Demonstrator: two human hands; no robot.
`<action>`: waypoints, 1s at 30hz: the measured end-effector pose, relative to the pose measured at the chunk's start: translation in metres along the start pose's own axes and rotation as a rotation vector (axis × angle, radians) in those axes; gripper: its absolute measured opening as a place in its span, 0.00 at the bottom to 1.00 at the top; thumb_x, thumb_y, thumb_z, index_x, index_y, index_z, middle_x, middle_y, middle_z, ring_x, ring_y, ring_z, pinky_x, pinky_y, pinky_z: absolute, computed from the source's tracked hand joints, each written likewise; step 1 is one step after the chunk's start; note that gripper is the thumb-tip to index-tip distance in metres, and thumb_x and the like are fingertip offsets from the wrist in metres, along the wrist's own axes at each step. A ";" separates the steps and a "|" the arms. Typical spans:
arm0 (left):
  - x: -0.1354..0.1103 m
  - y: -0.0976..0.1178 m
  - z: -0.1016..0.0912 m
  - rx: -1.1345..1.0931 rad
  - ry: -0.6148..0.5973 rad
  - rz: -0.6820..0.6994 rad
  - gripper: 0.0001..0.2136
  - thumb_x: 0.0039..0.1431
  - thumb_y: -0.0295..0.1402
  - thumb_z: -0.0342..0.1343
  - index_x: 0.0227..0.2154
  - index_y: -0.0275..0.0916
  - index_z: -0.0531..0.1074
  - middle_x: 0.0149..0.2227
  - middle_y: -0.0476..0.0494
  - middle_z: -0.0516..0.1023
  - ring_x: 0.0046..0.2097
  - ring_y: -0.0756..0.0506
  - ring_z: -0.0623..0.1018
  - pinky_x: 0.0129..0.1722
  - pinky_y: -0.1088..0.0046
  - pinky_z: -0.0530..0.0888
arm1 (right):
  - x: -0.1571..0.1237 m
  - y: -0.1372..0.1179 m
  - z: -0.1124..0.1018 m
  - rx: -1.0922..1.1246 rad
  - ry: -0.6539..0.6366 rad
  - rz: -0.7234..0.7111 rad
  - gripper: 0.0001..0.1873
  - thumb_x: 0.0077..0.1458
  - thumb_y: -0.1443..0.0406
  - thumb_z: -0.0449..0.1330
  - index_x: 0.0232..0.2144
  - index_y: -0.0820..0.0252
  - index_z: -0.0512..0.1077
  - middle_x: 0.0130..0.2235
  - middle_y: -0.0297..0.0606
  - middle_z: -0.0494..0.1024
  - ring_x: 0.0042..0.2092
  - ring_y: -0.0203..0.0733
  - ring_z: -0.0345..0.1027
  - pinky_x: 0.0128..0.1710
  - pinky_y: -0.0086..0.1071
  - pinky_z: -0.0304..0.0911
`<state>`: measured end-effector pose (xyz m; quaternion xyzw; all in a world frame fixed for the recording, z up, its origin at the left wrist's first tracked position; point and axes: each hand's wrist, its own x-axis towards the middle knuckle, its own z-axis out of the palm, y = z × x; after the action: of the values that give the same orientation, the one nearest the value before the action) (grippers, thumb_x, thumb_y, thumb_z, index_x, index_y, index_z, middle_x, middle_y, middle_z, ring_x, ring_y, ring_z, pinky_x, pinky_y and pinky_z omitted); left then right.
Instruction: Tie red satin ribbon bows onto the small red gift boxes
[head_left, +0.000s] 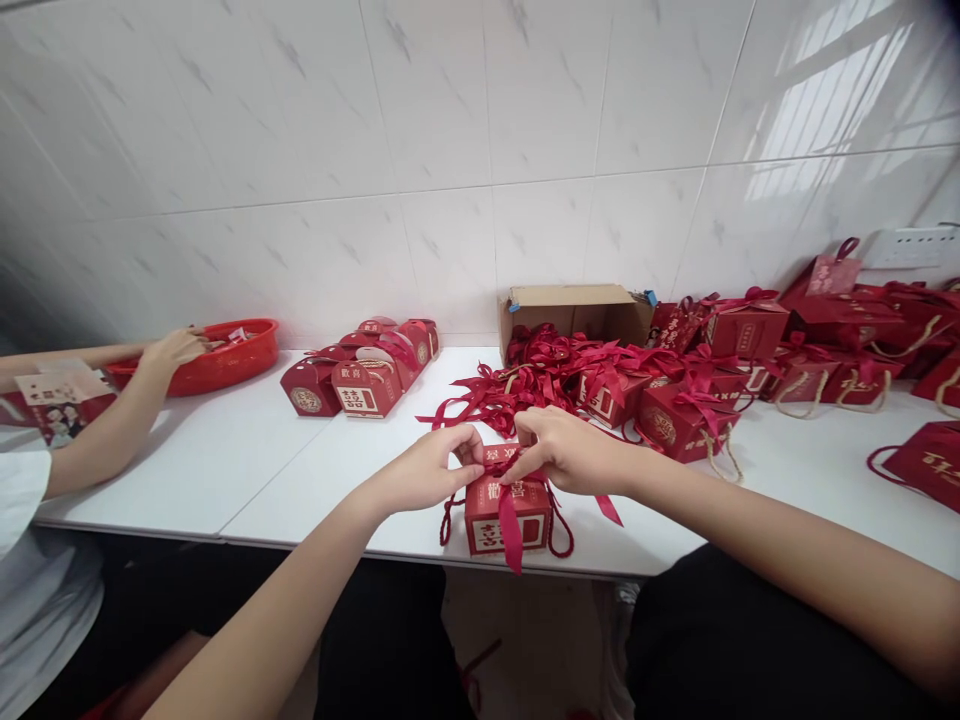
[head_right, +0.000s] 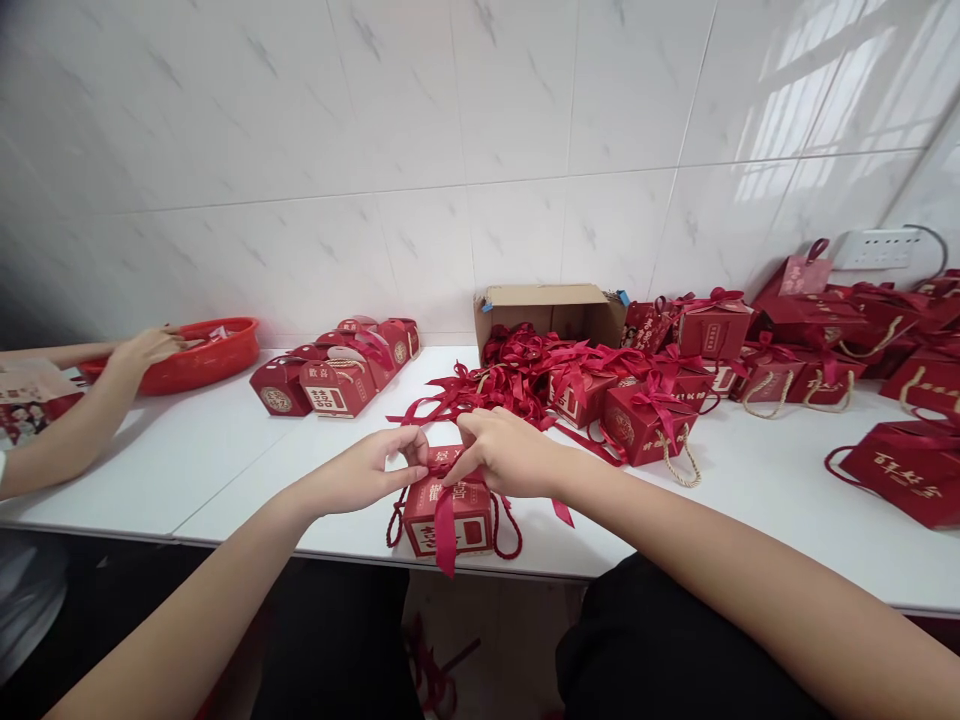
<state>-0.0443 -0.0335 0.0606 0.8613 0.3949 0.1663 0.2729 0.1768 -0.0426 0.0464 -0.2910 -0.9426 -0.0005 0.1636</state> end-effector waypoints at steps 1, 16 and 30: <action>0.001 0.000 -0.001 0.011 -0.038 0.004 0.06 0.55 0.36 0.51 0.29 0.39 0.66 0.32 0.48 0.71 0.35 0.47 0.70 0.36 0.71 0.69 | 0.000 -0.002 -0.001 0.026 -0.011 0.013 0.26 0.49 0.79 0.54 0.42 0.45 0.77 0.31 0.37 0.62 0.35 0.39 0.56 0.35 0.32 0.52; 0.004 -0.007 -0.001 0.018 -0.130 0.130 0.10 0.53 0.43 0.55 0.30 0.41 0.68 0.48 0.43 0.65 0.54 0.42 0.63 0.54 0.63 0.63 | -0.005 -0.002 -0.003 0.123 -0.087 0.027 0.28 0.49 0.79 0.50 0.42 0.47 0.77 0.32 0.37 0.61 0.35 0.38 0.56 0.35 0.32 0.56; 0.019 -0.018 0.010 -0.094 0.048 0.133 0.13 0.57 0.43 0.51 0.26 0.39 0.69 0.48 0.42 0.72 0.54 0.43 0.68 0.56 0.63 0.62 | -0.005 -0.003 -0.004 0.168 -0.114 -0.004 0.28 0.52 0.80 0.48 0.44 0.47 0.76 0.31 0.37 0.58 0.36 0.39 0.53 0.36 0.32 0.56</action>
<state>-0.0378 -0.0131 0.0431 0.8676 0.3351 0.2231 0.2920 0.1807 -0.0483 0.0492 -0.2738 -0.9478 0.0945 0.1336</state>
